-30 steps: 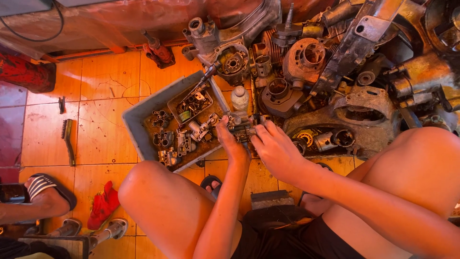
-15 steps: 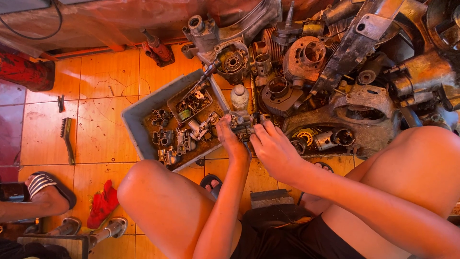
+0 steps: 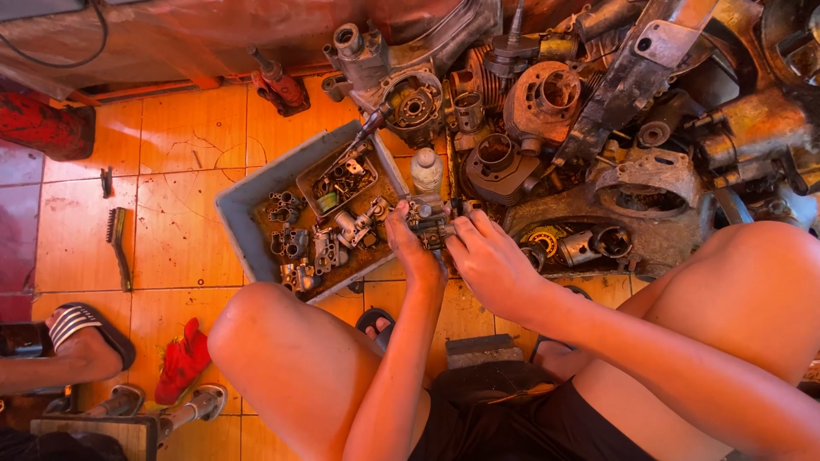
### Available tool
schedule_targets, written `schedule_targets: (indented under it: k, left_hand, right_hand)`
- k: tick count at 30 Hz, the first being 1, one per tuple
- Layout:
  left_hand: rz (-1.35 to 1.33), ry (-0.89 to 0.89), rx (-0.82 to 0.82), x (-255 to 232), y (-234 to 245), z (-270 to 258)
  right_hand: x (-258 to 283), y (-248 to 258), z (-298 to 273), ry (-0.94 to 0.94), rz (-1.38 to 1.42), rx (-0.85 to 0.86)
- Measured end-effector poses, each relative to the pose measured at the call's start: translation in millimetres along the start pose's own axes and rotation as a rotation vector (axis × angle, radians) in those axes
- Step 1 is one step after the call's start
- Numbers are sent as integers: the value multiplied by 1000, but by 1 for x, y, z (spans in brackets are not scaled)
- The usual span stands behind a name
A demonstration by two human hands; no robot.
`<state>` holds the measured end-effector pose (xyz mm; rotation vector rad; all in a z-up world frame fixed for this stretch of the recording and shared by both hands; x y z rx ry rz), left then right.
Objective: The person sits on the floor and uses a screwdriver to disassemble a small metal engine component, removing screws and separating parts. They place the disassembled pieces into a gray plastic bin filled with other engine parts and then pick up another component to continue the process.
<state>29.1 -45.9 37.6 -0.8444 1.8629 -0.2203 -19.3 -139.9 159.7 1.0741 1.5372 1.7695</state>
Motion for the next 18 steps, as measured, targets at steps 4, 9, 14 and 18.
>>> schedule_targets:
  k: [4,9,14,18]
  left_hand:
    - [-36,32,-13,-1,-1,1]
    - [-30,-8,98,-3,-7,-2]
    - [1,-28,90,-7,-10,-4]
    - [5,-68,96,0,-2,2]
  right_hand:
    - [-4,-2,1,10,-15,-3]
    - [-13,-6,5,-17,22,-60]
    - [-6,-8,6,6,-32,56]
    - [-7,-17,1,30,-58,79]
Point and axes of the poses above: each hand's wrist, its own z-axis towards the middle knuckle, its own y-axis out of the back of the hand, x = y × z, the point moved 9 cm from there along z, towards the middle knuckle, and after that the axes turned 8 degrees about z, right-handed, at the moved point
